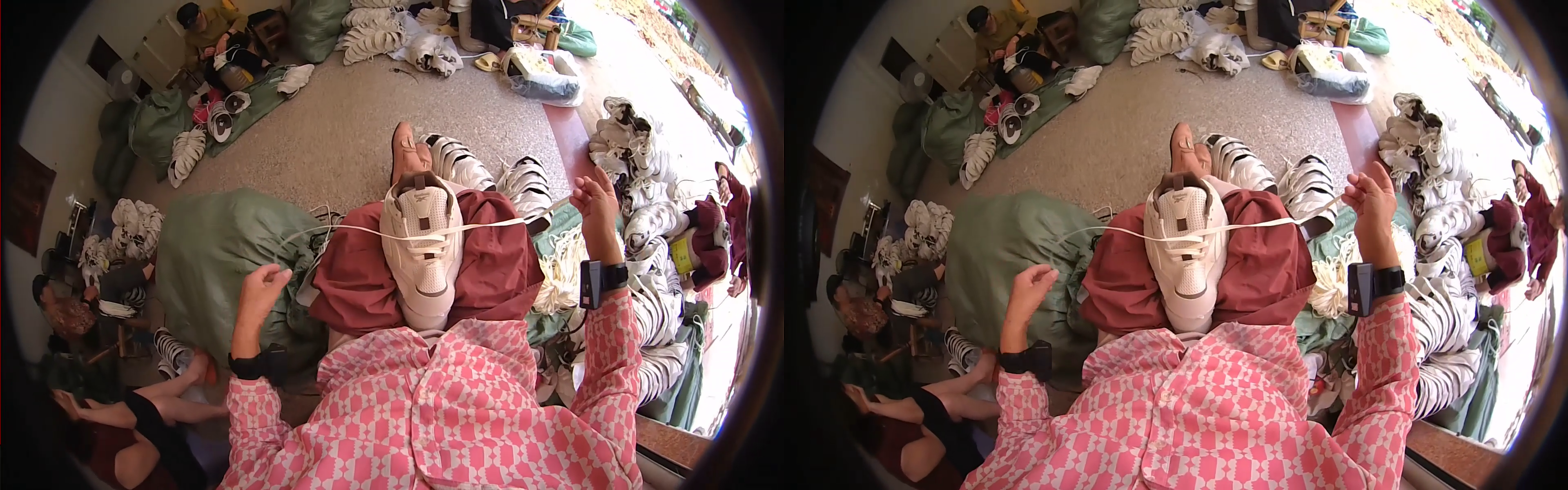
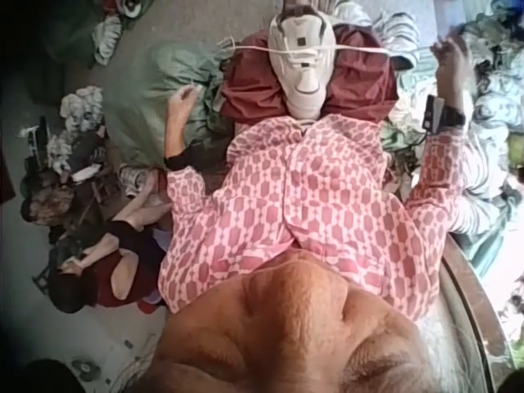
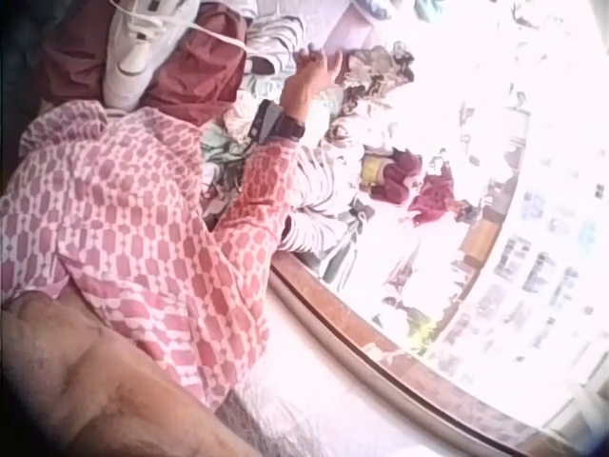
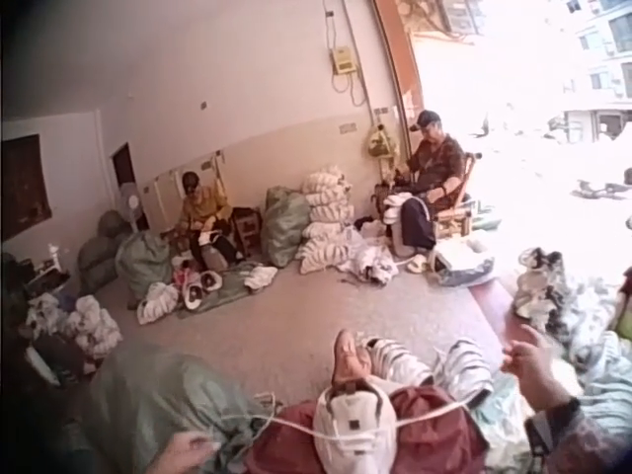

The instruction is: The recorder is threading and lacing white athletic shoes as part of a manufacturing process.

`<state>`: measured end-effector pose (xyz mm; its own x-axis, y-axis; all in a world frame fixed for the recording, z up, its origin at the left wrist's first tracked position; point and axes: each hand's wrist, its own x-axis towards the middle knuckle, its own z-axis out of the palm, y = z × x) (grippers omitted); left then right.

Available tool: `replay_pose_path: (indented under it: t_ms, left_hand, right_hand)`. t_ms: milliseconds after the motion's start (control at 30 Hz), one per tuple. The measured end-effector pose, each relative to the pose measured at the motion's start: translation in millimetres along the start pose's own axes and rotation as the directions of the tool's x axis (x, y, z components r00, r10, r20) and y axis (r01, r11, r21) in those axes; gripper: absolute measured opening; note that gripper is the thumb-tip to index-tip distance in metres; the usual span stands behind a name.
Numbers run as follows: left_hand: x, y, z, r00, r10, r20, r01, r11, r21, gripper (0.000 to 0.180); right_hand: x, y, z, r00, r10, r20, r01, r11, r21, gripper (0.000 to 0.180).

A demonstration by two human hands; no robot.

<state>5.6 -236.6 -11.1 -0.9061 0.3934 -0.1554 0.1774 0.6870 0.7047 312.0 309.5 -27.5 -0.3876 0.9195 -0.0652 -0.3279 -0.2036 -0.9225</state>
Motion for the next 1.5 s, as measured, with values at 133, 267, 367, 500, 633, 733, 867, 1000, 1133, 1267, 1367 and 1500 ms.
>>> replay_pose_path:
  t_ms: [133,267,367,500,633,733,867,1000,1133,1267,1367,1500]
  left_hand:
    - [-13,105,48,0.813,0.575,0.086,-0.580,0.813,0.051,0.020]
    - [-4,172,95,0.427,0.897,0.117,-0.904,0.426,0.032,0.023]
    - [14,188,118,0.368,0.922,0.119,-0.929,0.368,0.020,0.016]
    - [42,186,132,0.422,0.864,0.274,-0.898,0.439,-0.004,0.014]
    - [52,185,134,0.490,0.781,0.388,-0.816,0.568,-0.111,0.018]
    - [51,186,132,0.521,0.737,0.431,-0.755,0.634,-0.171,0.019]
    - [47,193,134,0.485,0.753,0.445,-0.785,0.599,-0.159,0.017]
    - [45,193,138,0.516,0.730,0.448,-0.771,0.624,-0.129,0.014]
    - [38,193,147,0.461,0.839,0.289,-0.858,0.504,-0.093,0.009]
    - [32,205,154,0.403,0.860,0.314,-0.889,0.450,-0.089,0.010]
    - [31,204,162,0.451,0.838,0.307,-0.860,0.500,-0.100,0.013]
    - [31,206,169,0.566,0.771,0.292,-0.769,0.622,-0.151,0.014]
  right_hand:
    - [-54,9,63,0.949,0.007,0.316,0.079,0.962,-0.260,0.023]
    - [-105,21,100,0.740,0.184,0.647,0.272,0.798,-0.538,0.027]
    - [-120,37,110,0.663,0.070,0.745,0.648,0.446,-0.618,0.028]
    - [-118,42,108,0.609,-0.115,0.784,0.742,0.432,-0.513,0.017]
    - [-112,28,107,0.438,-0.158,0.885,0.851,0.389,-0.352,0.012]
    - [-116,-7,121,0.399,0.529,0.749,0.118,0.781,-0.614,0.018]
    - [-101,-9,121,0.511,0.456,0.729,-0.471,0.858,-0.207,0.023]
    - [-70,3,100,0.824,0.377,0.423,-0.048,0.790,-0.611,0.029]
    - [-60,15,56,0.847,0.181,0.499,0.453,0.241,-0.858,0.032]
    - [-55,29,32,0.877,-0.129,0.463,0.418,-0.272,-0.867,0.021]
    - [-76,20,68,0.855,-0.141,0.499,0.516,0.316,-0.796,0.033]
    - [-108,26,108,0.842,-0.062,0.535,0.395,0.746,-0.536,0.028]
